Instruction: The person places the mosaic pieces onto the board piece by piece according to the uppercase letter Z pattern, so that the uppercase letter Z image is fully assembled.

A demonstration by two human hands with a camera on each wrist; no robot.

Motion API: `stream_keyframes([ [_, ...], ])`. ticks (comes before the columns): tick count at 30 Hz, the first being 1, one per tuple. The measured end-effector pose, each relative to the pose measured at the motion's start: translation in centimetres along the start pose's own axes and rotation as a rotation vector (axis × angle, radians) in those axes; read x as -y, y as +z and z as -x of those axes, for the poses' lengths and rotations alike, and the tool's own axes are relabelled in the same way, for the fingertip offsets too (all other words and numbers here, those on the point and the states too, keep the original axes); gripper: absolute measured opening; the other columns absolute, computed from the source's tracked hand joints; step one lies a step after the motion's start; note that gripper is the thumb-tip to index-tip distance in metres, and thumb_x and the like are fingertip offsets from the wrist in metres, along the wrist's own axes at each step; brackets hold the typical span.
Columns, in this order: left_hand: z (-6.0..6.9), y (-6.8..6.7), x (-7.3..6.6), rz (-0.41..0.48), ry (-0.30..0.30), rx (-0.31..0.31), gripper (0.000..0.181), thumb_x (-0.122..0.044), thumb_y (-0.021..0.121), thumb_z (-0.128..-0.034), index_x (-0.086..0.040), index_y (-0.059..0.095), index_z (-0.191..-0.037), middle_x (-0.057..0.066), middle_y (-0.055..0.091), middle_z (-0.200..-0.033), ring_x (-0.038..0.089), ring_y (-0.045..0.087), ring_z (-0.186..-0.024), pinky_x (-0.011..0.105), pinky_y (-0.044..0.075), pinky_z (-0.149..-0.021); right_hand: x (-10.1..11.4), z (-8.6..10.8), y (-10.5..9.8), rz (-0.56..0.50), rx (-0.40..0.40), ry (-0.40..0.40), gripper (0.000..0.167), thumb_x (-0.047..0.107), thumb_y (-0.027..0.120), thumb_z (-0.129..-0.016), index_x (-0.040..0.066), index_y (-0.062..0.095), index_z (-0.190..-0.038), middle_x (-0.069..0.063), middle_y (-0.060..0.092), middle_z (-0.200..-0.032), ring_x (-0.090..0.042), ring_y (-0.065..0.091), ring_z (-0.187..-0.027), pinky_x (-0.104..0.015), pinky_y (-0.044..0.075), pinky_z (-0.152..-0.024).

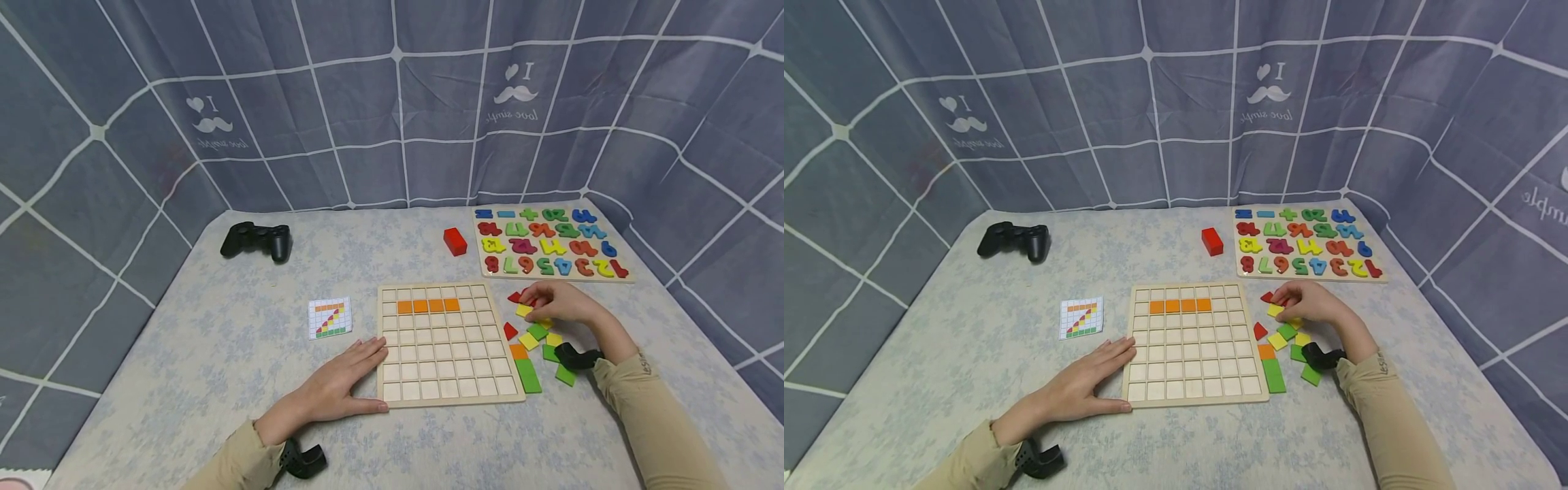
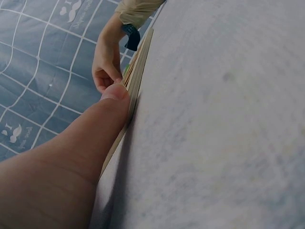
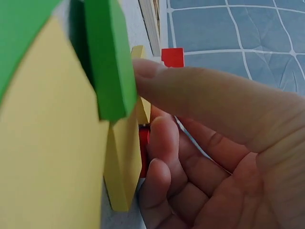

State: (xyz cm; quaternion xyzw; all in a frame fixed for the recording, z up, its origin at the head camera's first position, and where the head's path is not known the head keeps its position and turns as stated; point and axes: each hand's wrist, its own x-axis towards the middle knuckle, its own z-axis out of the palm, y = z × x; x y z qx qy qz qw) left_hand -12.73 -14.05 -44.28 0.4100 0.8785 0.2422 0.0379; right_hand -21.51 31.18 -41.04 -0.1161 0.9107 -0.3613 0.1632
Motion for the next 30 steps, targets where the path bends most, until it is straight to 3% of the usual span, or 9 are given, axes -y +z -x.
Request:
stream_keyframes([
  [18,0.0,0.0,0.0,-0.002,-0.007,0.003,0.09,-0.062,0.059,-0.0819,-0.006,0.033,-0.146,0.004,0.023,-0.154,0.017,0.019,-0.141,0.035,0.017,-0.116,1.2,-0.2,0.5,0.092,0.032,0.019,0.032,0.014,0.073,-0.079,0.0,0.067,-0.108,-0.003,0.05,-0.076,-0.019,0.045,-0.069,-0.027,0.037,-0.056],
  [30,0.0,0.0,0.0,0.006,-0.013,0.003,0.09,-0.063,0.059,-0.0815,-0.006,0.033,-0.146,0.004,0.023,-0.154,0.017,0.019,-0.141,0.035,0.017,-0.116,1.2,-0.1,0.4,0.069,0.017,-0.002,0.024,0.014,0.075,-0.079,0.003,0.063,-0.097,-0.003,0.053,-0.075,-0.02,0.048,-0.069,-0.027,0.042,-0.058],
])
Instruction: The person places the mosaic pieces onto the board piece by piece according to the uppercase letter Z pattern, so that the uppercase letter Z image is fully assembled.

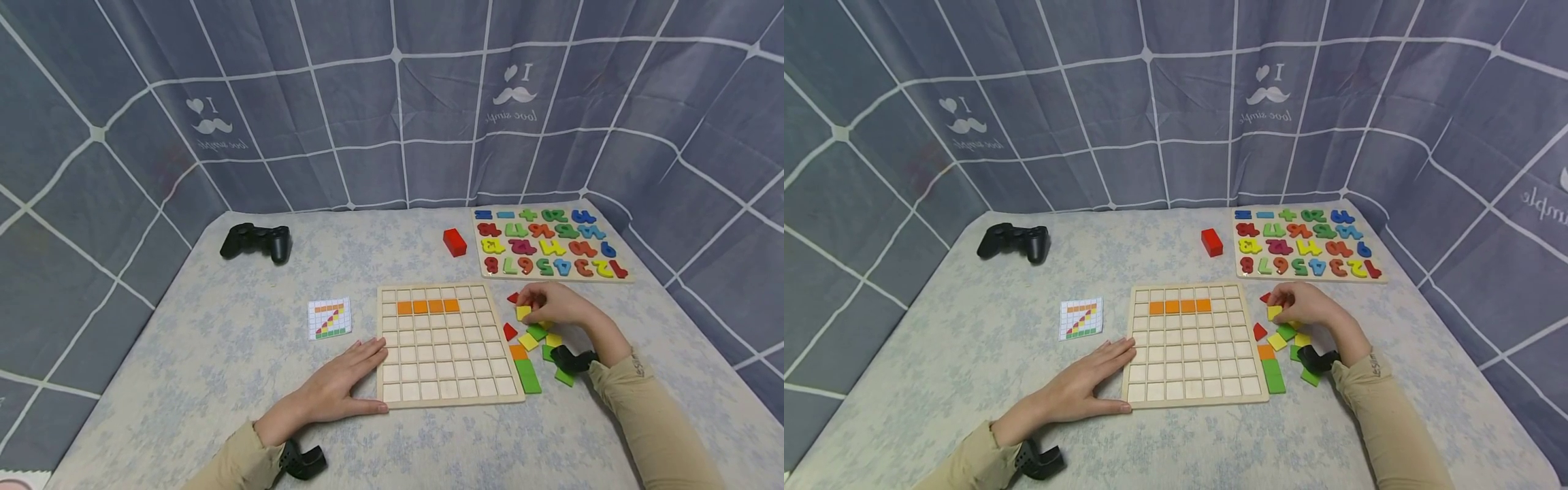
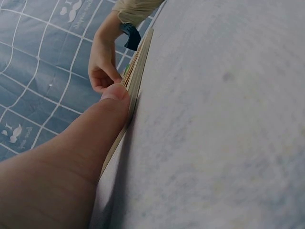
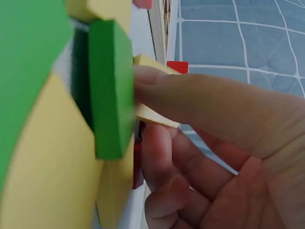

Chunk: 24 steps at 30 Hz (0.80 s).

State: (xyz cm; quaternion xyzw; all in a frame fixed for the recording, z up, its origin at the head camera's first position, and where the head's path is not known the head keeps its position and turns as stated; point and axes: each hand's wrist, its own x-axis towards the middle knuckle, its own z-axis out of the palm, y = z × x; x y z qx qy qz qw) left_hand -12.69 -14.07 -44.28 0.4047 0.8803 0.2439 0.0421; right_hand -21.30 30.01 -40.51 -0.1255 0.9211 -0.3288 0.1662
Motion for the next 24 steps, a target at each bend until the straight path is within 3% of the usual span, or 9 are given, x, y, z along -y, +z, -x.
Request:
stream_keyframes([
  [7,0.0,0.0,0.0,0.015,0.005,-0.002,0.089,-0.061,0.06,-0.0818,-0.006,0.033,-0.146,0.005,0.024,-0.154,0.018,0.019,-0.141,0.036,0.017,-0.116,0.8,0.2,-0.7,-0.066,0.001,-0.041,0.023,0.019,0.071,-0.085,0.002,0.067,-0.1,-0.004,0.066,-0.088,-0.019,0.054,-0.074,-0.028,0.049,-0.064],
  [13,0.0,0.0,0.2,0.02,0.004,-0.001,0.089,-0.061,0.06,-0.0819,-0.006,0.033,-0.146,0.004,0.023,-0.154,0.019,0.019,-0.141,0.035,0.017,-0.116,3.3,-1.4,0.0,-0.098,0.062,-0.123,0.022,0.022,0.068,-0.087,0.004,0.069,-0.101,-0.003,0.068,-0.091,-0.019,0.056,-0.078,-0.03,0.049,-0.069],
  [19,-0.1,0.0,0.2,0.027,0.004,0.004,0.089,-0.061,0.06,-0.0816,-0.006,0.033,-0.146,0.005,0.024,-0.154,0.019,0.019,-0.141,0.036,0.017,-0.116,5.4,-3.3,1.7,-0.034,0.102,-0.196,0.015,0.016,0.066,-0.088,0.005,0.07,-0.098,-0.001,0.067,-0.085,-0.017,0.058,-0.073,-0.03,0.051,-0.069],
  [24,-0.1,0.0,0.1,0.016,0.009,-0.001,0.09,-0.061,0.06,-0.0814,-0.005,0.033,-0.146,0.005,0.024,-0.154,0.019,0.019,-0.141,0.036,0.017,-0.116,6.3,-4.1,2.6,0.032,0.118,-0.196,0.011,0.013,0.066,-0.088,0.007,0.072,-0.095,0.002,0.066,-0.083,-0.014,0.055,-0.07,-0.029,0.049,-0.064],
])
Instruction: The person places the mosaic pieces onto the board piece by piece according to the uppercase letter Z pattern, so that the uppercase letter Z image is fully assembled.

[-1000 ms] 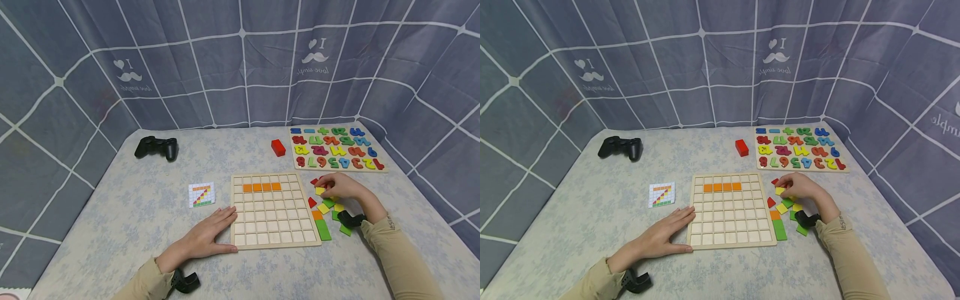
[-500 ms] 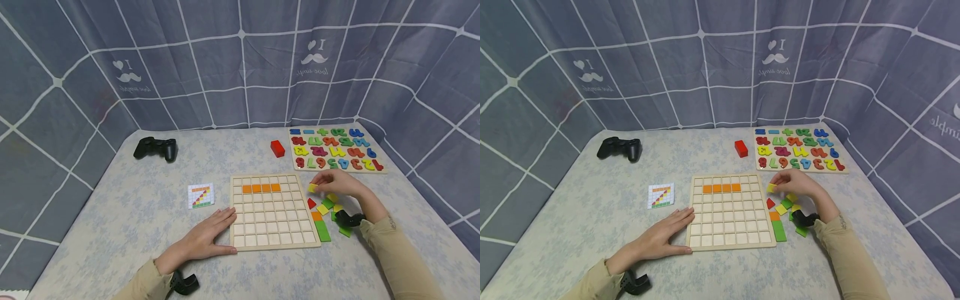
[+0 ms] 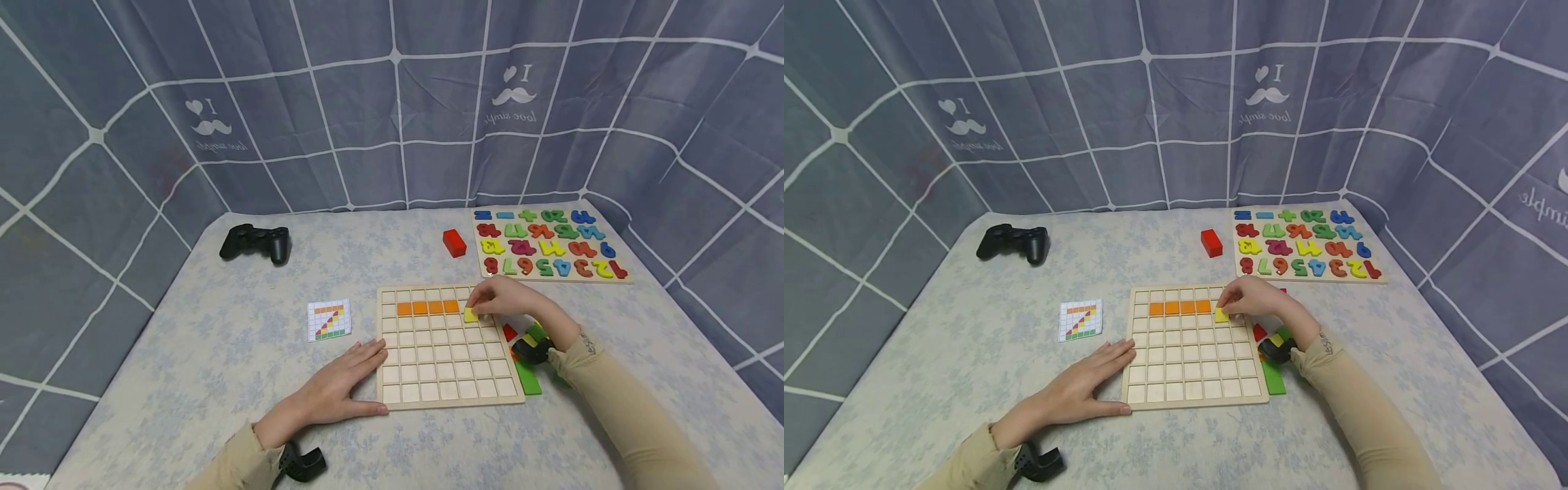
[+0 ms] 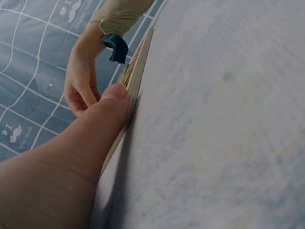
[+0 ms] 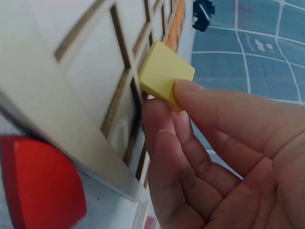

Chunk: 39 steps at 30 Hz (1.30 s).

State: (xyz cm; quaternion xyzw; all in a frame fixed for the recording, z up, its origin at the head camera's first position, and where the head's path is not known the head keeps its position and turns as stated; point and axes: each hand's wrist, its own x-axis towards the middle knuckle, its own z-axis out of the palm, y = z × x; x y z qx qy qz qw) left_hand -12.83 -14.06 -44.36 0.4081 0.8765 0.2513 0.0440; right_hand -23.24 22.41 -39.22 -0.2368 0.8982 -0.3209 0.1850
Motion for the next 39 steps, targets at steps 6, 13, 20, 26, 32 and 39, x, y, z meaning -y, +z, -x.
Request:
stream_keyframes([
  [6,0.0,0.0,-0.1,0.001,0.0,0.003,0.09,-0.062,0.06,-0.0815,-0.005,0.032,-0.146,0.005,0.023,-0.154,0.019,0.019,-0.141,0.036,0.017,-0.116,0.2,-0.4,0.3,0.006,0.031,0.03,0.013,0.015,0.07,-0.084,0.006,0.074,-0.094,0.002,0.066,-0.082,-0.013,0.056,-0.072,-0.028,0.05,-0.067],
  [13,0.0,0.0,0.0,0.006,-0.006,0.006,0.09,-0.062,0.059,-0.0817,-0.006,0.032,-0.147,0.005,0.023,-0.154,0.018,0.019,-0.141,0.035,0.016,-0.116,-0.2,-0.3,0.7,0.021,-0.03,0.053,0.015,0.02,0.076,-0.079,0.01,0.073,-0.09,0.0,0.061,-0.083,-0.015,0.054,-0.073,-0.029,0.048,-0.065],
  [20,0.0,0.0,0.0,0.016,-0.002,0.003,0.09,-0.061,0.06,-0.0816,-0.005,0.032,-0.146,0.005,0.023,-0.154,0.018,0.019,-0.141,0.036,0.016,-0.116,-1.3,1.1,0.2,-0.061,-0.005,0.011,0.022,0.02,0.075,-0.081,0.006,0.068,-0.097,0.0,0.061,-0.082,-0.017,0.055,-0.075,-0.029,0.05,-0.07],
  [26,0.0,0.1,0.1,0.0,0.0,-0.002,0.09,-0.062,0.059,-0.0818,-0.005,0.032,-0.146,0.005,0.023,-0.154,0.019,0.019,-0.141,0.036,0.017,-0.116,-2.3,3.0,-0.5,-0.13,0.026,0.001,0.029,0.017,0.075,-0.082,0.001,0.065,-0.104,-0.002,0.064,-0.085,-0.018,0.057,-0.077,-0.025,0.053,-0.07],
  [32,0.0,0.1,0.2,-0.003,0.005,-0.003,0.09,-0.062,0.059,-0.0818,-0.005,0.032,-0.146,0.006,0.024,-0.154,0.018,0.019,-0.141,0.036,0.017,-0.116,-2.8,4.8,-0.7,-0.208,0.049,0.01,0.03,0.015,0.074,-0.082,-0.002,0.064,-0.105,-0.006,0.065,-0.088,-0.019,0.06,-0.078,-0.024,0.054,-0.071],
  [39,0.0,0.2,0.1,0.002,0.001,-0.001,0.09,-0.062,0.059,-0.0817,-0.006,0.032,-0.147,0.005,0.024,-0.154,0.018,0.019,-0.141,0.035,0.017,-0.116,-3.4,6.0,-0.3,-0.217,0.086,0.033,0.026,0.017,0.075,-0.081,0.001,0.064,-0.099,-0.005,0.066,-0.086,-0.02,0.061,-0.074,-0.024,0.053,-0.07],
])
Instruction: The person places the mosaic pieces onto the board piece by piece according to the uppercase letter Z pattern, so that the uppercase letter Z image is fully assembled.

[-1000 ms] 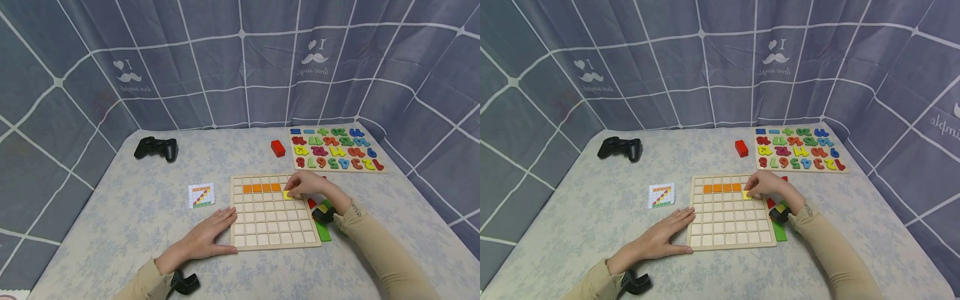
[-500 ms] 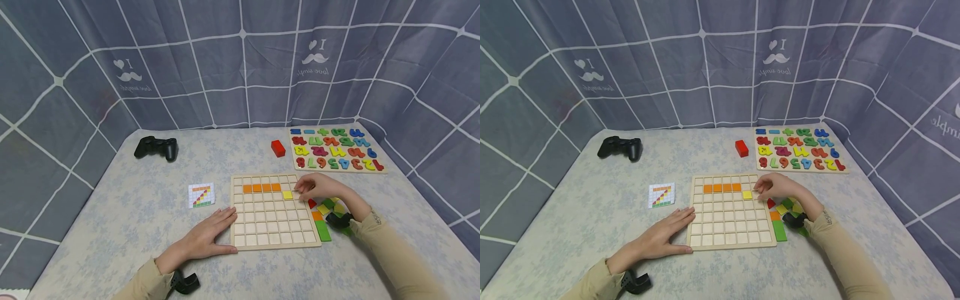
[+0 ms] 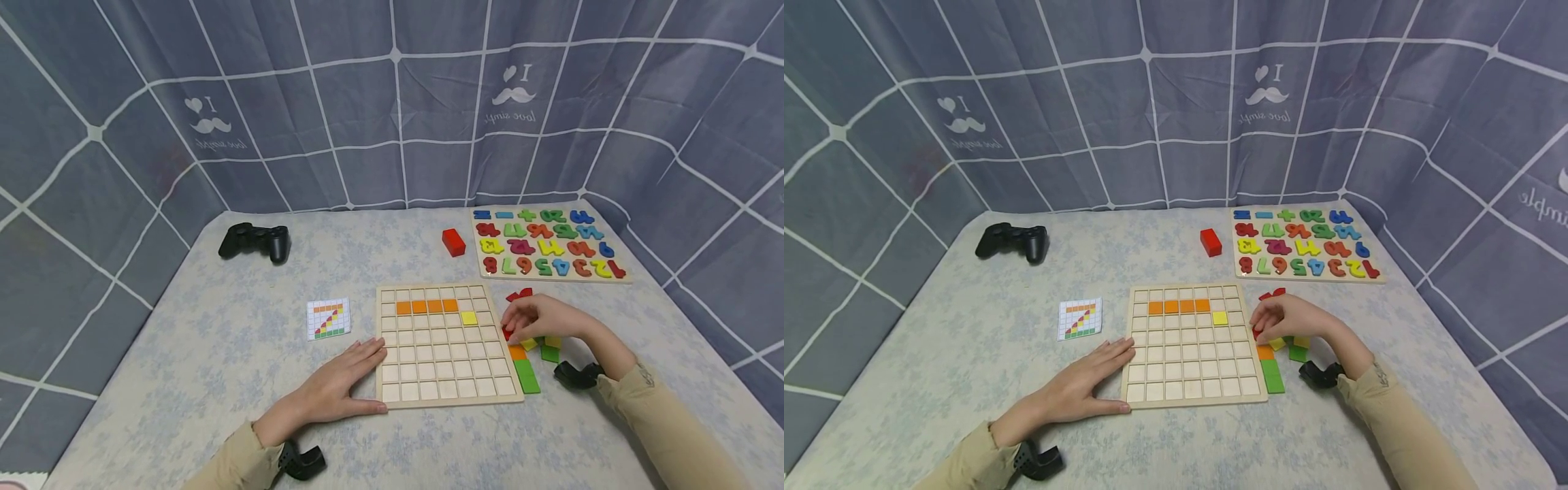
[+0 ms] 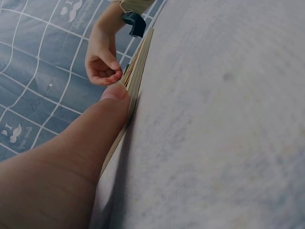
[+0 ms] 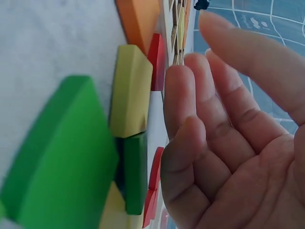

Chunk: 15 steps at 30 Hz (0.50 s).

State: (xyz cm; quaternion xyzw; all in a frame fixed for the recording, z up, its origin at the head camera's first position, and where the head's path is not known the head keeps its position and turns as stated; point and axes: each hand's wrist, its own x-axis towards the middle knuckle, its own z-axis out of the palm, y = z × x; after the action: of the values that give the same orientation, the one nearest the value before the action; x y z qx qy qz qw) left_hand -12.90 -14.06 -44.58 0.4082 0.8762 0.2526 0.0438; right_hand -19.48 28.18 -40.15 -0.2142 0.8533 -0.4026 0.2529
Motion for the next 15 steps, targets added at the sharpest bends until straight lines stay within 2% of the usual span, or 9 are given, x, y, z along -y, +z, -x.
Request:
stream_keyframes([
  [6,0.04,0.0,0.01,0.0,0.004,-0.002,0.09,-0.062,0.06,-0.0817,-0.006,0.033,-0.146,0.005,0.024,-0.154,0.019,0.02,-0.14,0.036,0.017,-0.116,-0.12,0.49,0.51,-0.006,0.021,0.011,0.025,0.017,0.075,-0.081,0.002,0.064,-0.098,-0.005,0.066,-0.085,-0.019,0.06,-0.073,-0.025,0.052,-0.067],
  [15,0.03,-0.05,-0.06,-0.003,0.004,-0.001,0.09,-0.062,0.059,-0.0815,-0.005,0.033,-0.146,0.005,0.024,-0.154,0.018,0.02,-0.141,0.036,0.017,-0.116,-0.75,0.96,0.6,0.021,0.032,-0.043,0.025,0.017,0.077,-0.078,0.006,0.065,-0.096,-0.003,0.064,-0.082,-0.013,0.054,-0.063,-0.022,0.045,-0.055],
])
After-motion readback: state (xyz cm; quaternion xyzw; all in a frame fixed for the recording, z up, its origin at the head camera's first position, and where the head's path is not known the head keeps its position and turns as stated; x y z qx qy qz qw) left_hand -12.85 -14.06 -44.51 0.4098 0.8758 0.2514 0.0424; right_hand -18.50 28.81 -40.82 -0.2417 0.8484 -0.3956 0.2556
